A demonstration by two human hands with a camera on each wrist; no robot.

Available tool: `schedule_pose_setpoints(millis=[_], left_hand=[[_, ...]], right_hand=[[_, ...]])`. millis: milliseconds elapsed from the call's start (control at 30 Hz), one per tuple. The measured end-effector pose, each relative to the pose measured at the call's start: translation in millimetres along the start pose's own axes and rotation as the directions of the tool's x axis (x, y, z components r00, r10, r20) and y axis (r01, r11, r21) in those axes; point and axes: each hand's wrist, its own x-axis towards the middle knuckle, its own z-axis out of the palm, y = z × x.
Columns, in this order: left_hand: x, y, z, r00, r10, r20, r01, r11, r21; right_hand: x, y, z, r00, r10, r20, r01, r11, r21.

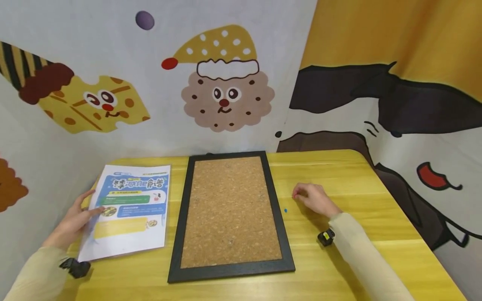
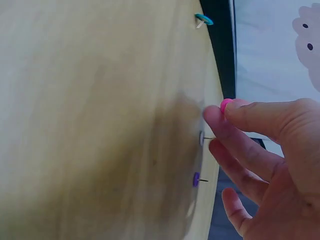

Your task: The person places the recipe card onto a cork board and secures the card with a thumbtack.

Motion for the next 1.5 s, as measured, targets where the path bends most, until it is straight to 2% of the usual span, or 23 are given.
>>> schedule_pose_setpoints(millis=[200,367,633,800,933,1000,1067,1200,1300,1433,1500], left_hand=[[-4.3,3.3,-5.7,0.998,0.061,0.022,-0.06,0.997,-0.048],[-6.0,9.7,-11.6,0.996,0.084,0.009,-0.083,0.993,-0.082],[-4.1,17.0,-21.6,0.998,0.061,-0.002,-0.061,0.992,-0.111],[9.3,6.0,-21.8,0.998,0.056,0.006,-0.054,0.985,-0.163],[26.4,-9.0,-17.0,0.993,0.115,0.027,-0.105,0.962,-0.253],[28.4,-9.0,-11.7,0.989,0.145,0.036,-0.129,0.952,-0.278],[24.4,-2.6,-5.2,0.987,0.158,0.044,-0.14,0.953,-0.268],[11.0,16.8,8.9,0.99,0.14,0.029,-0.128,0.958,-0.257],[2.9,28.7,17.6,0.989,0.14,0.043,-0.124,0.958,-0.259],[-3.3,38.5,28.5,0.981,0.163,0.106,-0.134,0.962,-0.239],[-4.8,42.0,34.0,0.981,0.153,0.12,-0.123,0.966,-0.229]], right_hand=[[5.1,-3.5,-2.0,1.0,0.03,0.004,-0.03,0.998,0.057],[10.0,-7.2,-2.7,0.999,0.044,-0.021,-0.043,0.997,0.071],[16.5,-12.9,-1.2,0.996,0.065,-0.057,-0.059,0.992,0.113],[20.8,-16.8,-0.7,0.993,0.093,-0.072,-0.081,0.985,0.152],[24.7,-20.2,-1.2,0.989,0.123,-0.084,-0.108,0.98,0.169],[27.6,-21.8,-1.5,0.987,0.132,-0.088,-0.115,0.977,0.178],[31.1,-23.5,-2.1,0.987,0.134,-0.09,-0.117,0.977,0.176],[39.3,-27.0,-1.6,0.987,0.126,-0.1,-0.11,0.982,0.157],[45.4,-28.3,-0.1,0.987,0.117,-0.109,-0.098,0.982,0.161],[52.0,-29.3,2.1,0.986,0.127,-0.11,-0.105,0.977,0.188],[54.8,-30.6,3.1,0.983,0.145,-0.11,-0.12,0.971,0.206]])
